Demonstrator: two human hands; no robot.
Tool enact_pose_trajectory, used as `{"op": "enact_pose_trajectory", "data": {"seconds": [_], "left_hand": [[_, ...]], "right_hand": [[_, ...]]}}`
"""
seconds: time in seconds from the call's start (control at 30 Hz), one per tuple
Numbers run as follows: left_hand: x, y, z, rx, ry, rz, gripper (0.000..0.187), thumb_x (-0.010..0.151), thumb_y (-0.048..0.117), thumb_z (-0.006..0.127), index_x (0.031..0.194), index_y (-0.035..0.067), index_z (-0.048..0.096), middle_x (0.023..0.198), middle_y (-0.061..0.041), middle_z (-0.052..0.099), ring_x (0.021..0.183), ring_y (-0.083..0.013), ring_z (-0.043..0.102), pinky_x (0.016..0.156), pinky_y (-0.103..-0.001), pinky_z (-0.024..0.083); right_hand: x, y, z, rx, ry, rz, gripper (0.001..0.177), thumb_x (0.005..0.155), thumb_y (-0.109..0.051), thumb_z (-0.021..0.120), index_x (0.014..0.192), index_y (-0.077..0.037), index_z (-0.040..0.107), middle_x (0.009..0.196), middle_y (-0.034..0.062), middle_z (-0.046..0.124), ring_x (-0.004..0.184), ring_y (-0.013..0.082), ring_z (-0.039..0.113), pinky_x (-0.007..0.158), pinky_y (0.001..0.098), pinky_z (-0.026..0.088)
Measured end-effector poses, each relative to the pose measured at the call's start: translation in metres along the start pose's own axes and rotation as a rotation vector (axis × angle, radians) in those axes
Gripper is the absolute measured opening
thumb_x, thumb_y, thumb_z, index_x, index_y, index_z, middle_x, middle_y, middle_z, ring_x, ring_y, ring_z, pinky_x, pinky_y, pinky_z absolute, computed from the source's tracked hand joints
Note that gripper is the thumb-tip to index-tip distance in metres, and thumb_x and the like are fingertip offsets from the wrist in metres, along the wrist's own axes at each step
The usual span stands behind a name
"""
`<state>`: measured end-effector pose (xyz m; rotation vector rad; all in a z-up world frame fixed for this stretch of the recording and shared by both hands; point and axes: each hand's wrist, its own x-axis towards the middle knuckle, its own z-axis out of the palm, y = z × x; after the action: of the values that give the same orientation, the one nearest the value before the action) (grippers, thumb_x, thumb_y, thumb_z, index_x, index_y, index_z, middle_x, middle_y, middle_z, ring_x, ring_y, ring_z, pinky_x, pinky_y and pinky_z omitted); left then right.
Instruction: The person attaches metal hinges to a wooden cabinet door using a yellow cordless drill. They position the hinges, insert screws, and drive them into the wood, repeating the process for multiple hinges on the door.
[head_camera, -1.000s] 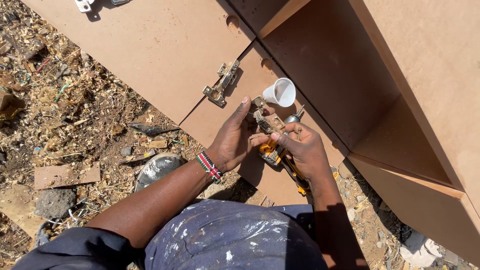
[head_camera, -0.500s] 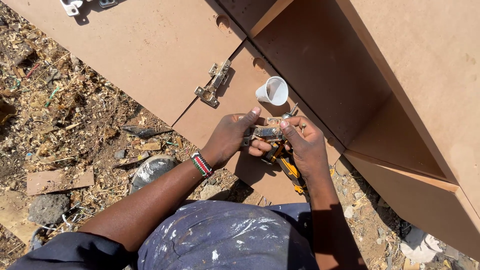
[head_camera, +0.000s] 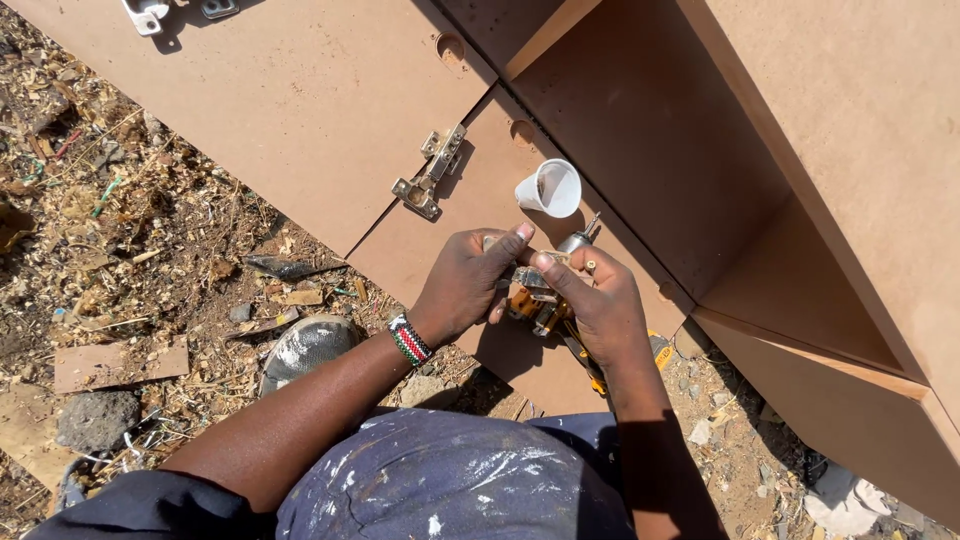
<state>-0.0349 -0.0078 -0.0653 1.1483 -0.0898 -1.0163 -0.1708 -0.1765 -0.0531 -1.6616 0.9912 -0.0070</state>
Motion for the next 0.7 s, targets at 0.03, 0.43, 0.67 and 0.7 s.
{"op": "enact_pose_trajectory", "data": {"seconds": [0.03,0.43,0.67,0.7], "left_hand": [[0.0,0.0,0.003,-0.001,-0.001,-0.001,0.054,0.118,0.042,0.077,0.09,-0.003,0.078,0.054,-0.012,0.058,0.034,-0.022,0.067,0.028,-0.026,0.048],[0.019,-0.025,-0.011,0.093,-0.029,-0.019,0.061,0.124,0.054,0.062,0.099,-0.001,0.074,0.058,-0.014,0.061,0.035,-0.018,0.06,0.031,-0.028,0.045],[0.037,-0.039,-0.023,0.072,-0.028,-0.075,0.063,0.12,0.065,0.064,0.101,0.005,0.068,0.067,-0.019,0.075,0.045,-0.0151,0.066,0.034,-0.025,0.042],[0.041,-0.042,-0.024,0.046,-0.032,-0.082,0.063,0.119,0.068,0.064,0.101,0.007,0.067,0.069,-0.02,0.076,0.049,-0.0165,0.072,0.035,-0.025,0.043]], "right_hand": [[-0.003,-0.01,0.004,-0.001,0.001,0.001,0.039,0.101,-0.043,0.102,0.097,-0.011,0.079,0.063,0.0054,0.062,0.064,0.0093,0.053,0.064,0.0255,0.045],[-0.002,-0.011,0.001,-0.182,-0.128,0.014,0.04,0.106,-0.046,0.093,0.082,-0.016,0.084,0.075,0.007,0.071,0.076,0.0151,0.059,0.076,0.03,0.05],[-0.015,-0.028,0.008,-0.174,-0.226,0.034,0.037,0.096,-0.044,0.099,0.091,-0.009,0.084,0.079,0.0096,0.07,0.083,0.0183,0.061,0.083,0.0335,0.053],[-0.011,-0.022,0.007,-0.172,-0.242,0.029,0.039,0.095,-0.041,0.099,0.088,-0.008,0.081,0.076,0.0099,0.069,0.082,0.0189,0.059,0.081,0.0326,0.052]]}}
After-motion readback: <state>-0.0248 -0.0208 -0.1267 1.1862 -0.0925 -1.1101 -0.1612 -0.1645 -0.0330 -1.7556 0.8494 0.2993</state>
